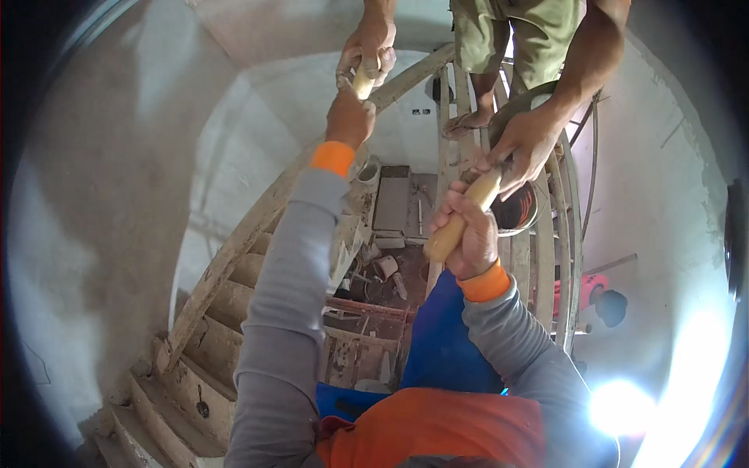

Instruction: The person mixes mortar in a bucket with a trowel and applies the mortar onto the wall and ceiling corner using the trowel.

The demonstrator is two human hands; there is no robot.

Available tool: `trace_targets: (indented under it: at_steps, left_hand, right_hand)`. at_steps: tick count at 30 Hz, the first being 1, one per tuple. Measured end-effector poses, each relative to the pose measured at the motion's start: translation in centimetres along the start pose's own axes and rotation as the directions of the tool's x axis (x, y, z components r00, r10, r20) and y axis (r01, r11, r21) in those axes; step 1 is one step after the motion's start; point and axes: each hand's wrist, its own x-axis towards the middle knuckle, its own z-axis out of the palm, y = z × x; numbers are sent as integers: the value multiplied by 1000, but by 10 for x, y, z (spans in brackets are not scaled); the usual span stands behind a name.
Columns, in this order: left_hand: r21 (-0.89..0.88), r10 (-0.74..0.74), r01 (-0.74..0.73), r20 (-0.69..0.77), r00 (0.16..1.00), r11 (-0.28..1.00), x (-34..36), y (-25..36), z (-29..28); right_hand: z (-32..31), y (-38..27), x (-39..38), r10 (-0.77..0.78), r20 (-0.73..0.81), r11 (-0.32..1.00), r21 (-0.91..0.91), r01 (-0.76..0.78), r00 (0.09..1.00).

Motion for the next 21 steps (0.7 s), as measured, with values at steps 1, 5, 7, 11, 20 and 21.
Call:
trace_targets:
  at_steps: [1,5,7,11,20,21]
  left_hand:
    - [-10,112,-113,-53,992,994,-6,-7,-8]
    - [-36,261,-261,-1,965,965,-40,-41,-38]
    - [24,264,-265,26,964,964,-61,-58,-53]
    - [379,193,-290,274,942,879,-125,-97,-79]
    - [390,395,-616,512,763,685,-274,-113,-109]
    - [386,365,-592,517,774,708,-281,-112,-114]
  right_hand:
    - [0,5,-4,3,2,1000,1,-3,1000]
    - [4,28,-23,442,325,897,-131,-423,836]
    - [13,36,-34,594,382,804,-287,-521,708]
    - [39,42,-45,106,659,313,-733,605,744]
    - [47,134,-37,752,474,-240,-451,860,459]
    - [56,140,-42,781,411,-211,-535,818,470]
